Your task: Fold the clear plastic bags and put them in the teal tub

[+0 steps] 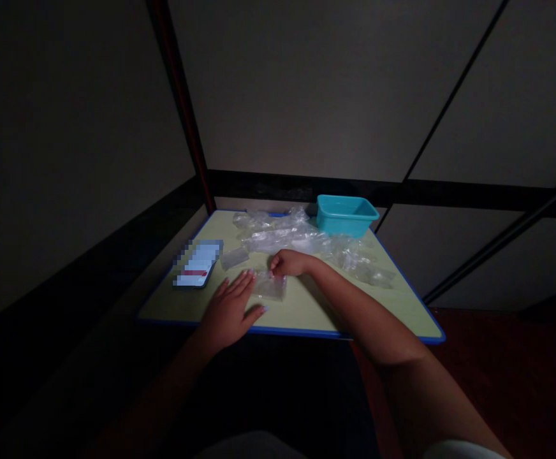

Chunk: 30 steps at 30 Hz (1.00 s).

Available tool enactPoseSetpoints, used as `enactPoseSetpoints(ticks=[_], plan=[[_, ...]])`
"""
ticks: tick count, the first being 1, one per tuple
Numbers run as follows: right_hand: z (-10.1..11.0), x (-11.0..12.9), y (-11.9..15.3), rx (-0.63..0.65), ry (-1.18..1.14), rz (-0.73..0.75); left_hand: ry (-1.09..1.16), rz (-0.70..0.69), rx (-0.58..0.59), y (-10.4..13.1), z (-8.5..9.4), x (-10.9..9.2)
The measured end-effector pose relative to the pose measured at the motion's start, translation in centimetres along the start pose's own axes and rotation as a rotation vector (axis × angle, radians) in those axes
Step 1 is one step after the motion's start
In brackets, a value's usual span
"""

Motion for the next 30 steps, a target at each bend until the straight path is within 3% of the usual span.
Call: enactPoseSetpoints(ticks=[6, 20, 30], plan=[[0.1, -0.2, 0.0, -0.006, 0.003, 0.019, -0.051, -0.032, 0.142, -0.9, -0.7, 0.4], [0.9, -1.2, 1.4, 0.026, -0.257, 0.041, -0.065, -0.021, 0.147, -0.8, -0.6, 0.4], [0.4, -0.8, 1.3, 0.028, -0.131, -0.014, -0.041, -0.032, 0.14, -0.8, -0.5, 0.4]])
Point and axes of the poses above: each hand's wrist, its own y-axis away from the middle knuckle, its own z-axis out of the back of the hand, x = y × z, the point moved 1 cm from there along -y, towards the middle knuckle, and after that the axes turned 10 degrees about z, right-handed, at the moved point
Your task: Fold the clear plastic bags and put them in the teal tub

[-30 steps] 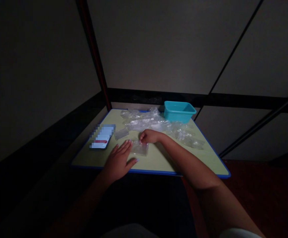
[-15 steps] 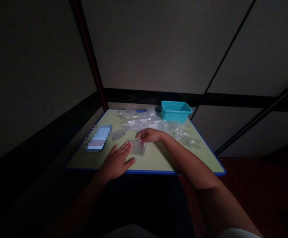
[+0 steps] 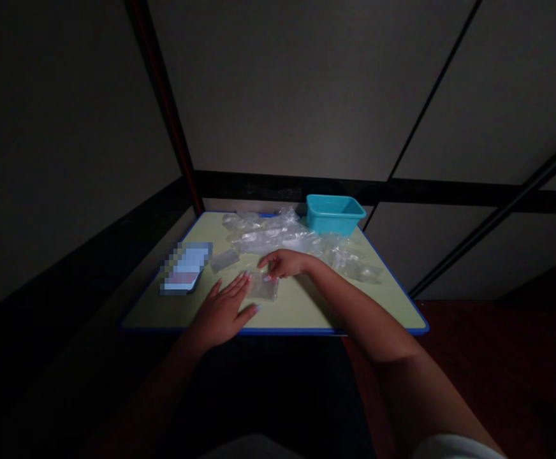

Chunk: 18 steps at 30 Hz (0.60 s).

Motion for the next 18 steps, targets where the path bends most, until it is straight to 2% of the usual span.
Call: enactPoseSetpoints(ticks=[2, 4, 7, 8, 10, 12, 15, 18], plan=[[-0.2, 0.1, 0.3, -0.06, 0.012, 0.053, 0.006, -0.004, -0.01, 0.0, -0.2, 0.1], [-0.6, 0.5, 1.1, -0.19, 0.092, 0.129, 0.008, -0.001, -0.015, 0.0, -0.3, 0.2], [-1.7, 1.6, 3.4, -0.406, 0.411, 0.241, 0.008, 0.006, -0.011, 0.0, -0.4, 0.2], [-2.3, 2.0, 4.3, -0.44, 0.527, 0.27, 0.007, 0.008, -0.009, 0.0, -0.3, 0.1], [-3.9, 2.7, 6.0, -0.438, 0.719, 0.239, 0.004, 0.008, -0.004, 0.0, -0.3, 0.1], [-5.8, 3.1, 7.3, -0.412, 0.832, 0.131, 0.003, 0.009, 0.003, 0.0, -0.3, 0.0], [-8.4, 3.4, 8.3, -0.325, 0.864, 0.111, 0.006, 0.012, 0.014, -0.1, -0.3, 0.1], [-10.1, 3.4, 8.4, -0.283, 0.831, 0.113, 0.01, 0.004, 0.03, -0.1, -0.4, 0.2]])
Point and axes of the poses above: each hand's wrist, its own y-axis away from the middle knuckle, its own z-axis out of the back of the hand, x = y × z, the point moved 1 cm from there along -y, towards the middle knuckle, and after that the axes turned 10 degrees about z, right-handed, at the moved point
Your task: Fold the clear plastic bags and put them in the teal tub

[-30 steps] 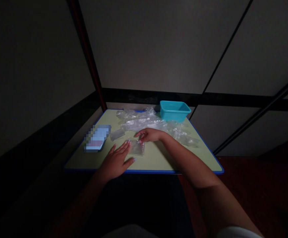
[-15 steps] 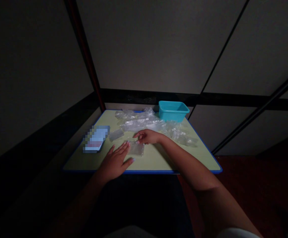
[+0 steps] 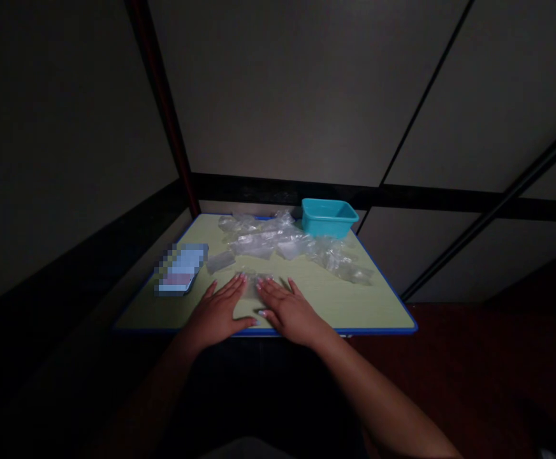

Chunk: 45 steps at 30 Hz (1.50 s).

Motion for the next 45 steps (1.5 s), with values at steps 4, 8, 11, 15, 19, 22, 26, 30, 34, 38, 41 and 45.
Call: enactPoseSetpoints(ticks=[4, 8, 11, 15, 19, 22, 26, 30, 34, 38, 41, 45], plan=[[-0.6, 0.5, 0.0, -0.016, 0.03, -0.032, -0.01, -0.007, 0.002, 0.0, 0.1, 0.0], [-1.2, 0.4, 0.0, -0.049, 0.082, -0.066, -0.027, -0.005, -0.016, 0.0, 0.2, -0.1], [-1.7, 0.2, 0.0, -0.069, 0.098, -0.066, -0.037, -0.015, -0.028, 0.0, 0.2, 0.0], [-1.9, 0.2, 0.0, -0.069, 0.124, -0.069, -0.04, -0.01, -0.025, 0.0, 0.1, 0.0], [-1.7, 0.5, 0.0, -0.028, 0.136, -0.077, -0.05, 0.0, -0.014, -0.1, 0.2, -0.1], [-1.6, 0.6, 0.1, -0.011, 0.144, -0.081, -0.051, 0.003, -0.015, 0.0, 0.4, -0.2], [-1.8, 0.6, 0.2, 0.0, 0.147, -0.073, -0.046, 0.012, 0.003, -0.1, 0.5, -0.2], [-1.8, 0.6, 0.2, 0.01, 0.136, -0.078, -0.032, -0.032, -0.004, -0.6, 0.6, -0.4], [-1.7, 0.6, 0.3, 0.018, 0.118, -0.086, -0.015, -0.116, 0.041, -1.5, 0.7, -0.8], [-1.7, 0.7, 0.3, 0.008, 0.107, -0.102, -0.002, -0.134, 0.071, -1.9, 0.5, -0.8], [-1.9, 1.0, 0.5, -0.028, 0.116, -0.088, -0.005, -0.123, 0.074, -1.9, 0.2, -0.6], [-2.3, 1.5, 1.1, -0.048, 0.111, -0.078, -0.006, -0.124, 0.059, -1.8, 0.0, -0.6]])
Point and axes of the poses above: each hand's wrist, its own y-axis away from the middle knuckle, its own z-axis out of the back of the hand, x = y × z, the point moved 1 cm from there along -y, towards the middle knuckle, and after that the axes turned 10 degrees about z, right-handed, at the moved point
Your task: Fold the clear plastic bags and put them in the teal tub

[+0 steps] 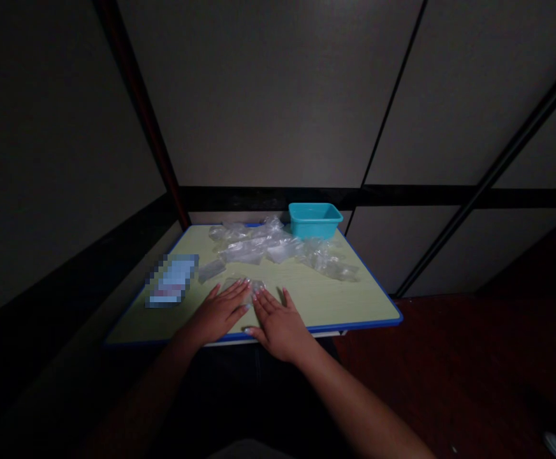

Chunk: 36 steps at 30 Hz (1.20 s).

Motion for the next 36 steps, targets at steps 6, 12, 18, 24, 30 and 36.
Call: enactPoseSetpoints(ticks=[6, 12, 18, 24, 30, 36], plan=[[-0.1, -0.1, 0.6, 0.014, 0.004, -0.037, -0.004, -0.025, -0.015, 0.5, 0.0, 0.3], [0.1, -0.1, 0.8, 0.013, 0.047, -0.041, 0.128, -0.09, -0.152, -0.3, 0.8, 0.2], [0.2, 0.3, 0.9, -0.026, 0.095, -0.099, 0.216, 0.121, -0.103, -6.0, 2.4, -0.4], [0.1, 0.2, 0.9, -0.017, 0.089, -0.12, 0.189, 0.133, 0.152, -9.9, 2.6, -0.7], [0.1, 0.0, 0.9, -0.019, 0.07, -0.116, 0.204, 0.094, 0.345, -10.8, 2.6, -0.7], [0.1, 0.1, 0.8, -0.014, 0.059, -0.111, 0.271, 0.09, 0.441, -11.3, 2.6, -0.6]])
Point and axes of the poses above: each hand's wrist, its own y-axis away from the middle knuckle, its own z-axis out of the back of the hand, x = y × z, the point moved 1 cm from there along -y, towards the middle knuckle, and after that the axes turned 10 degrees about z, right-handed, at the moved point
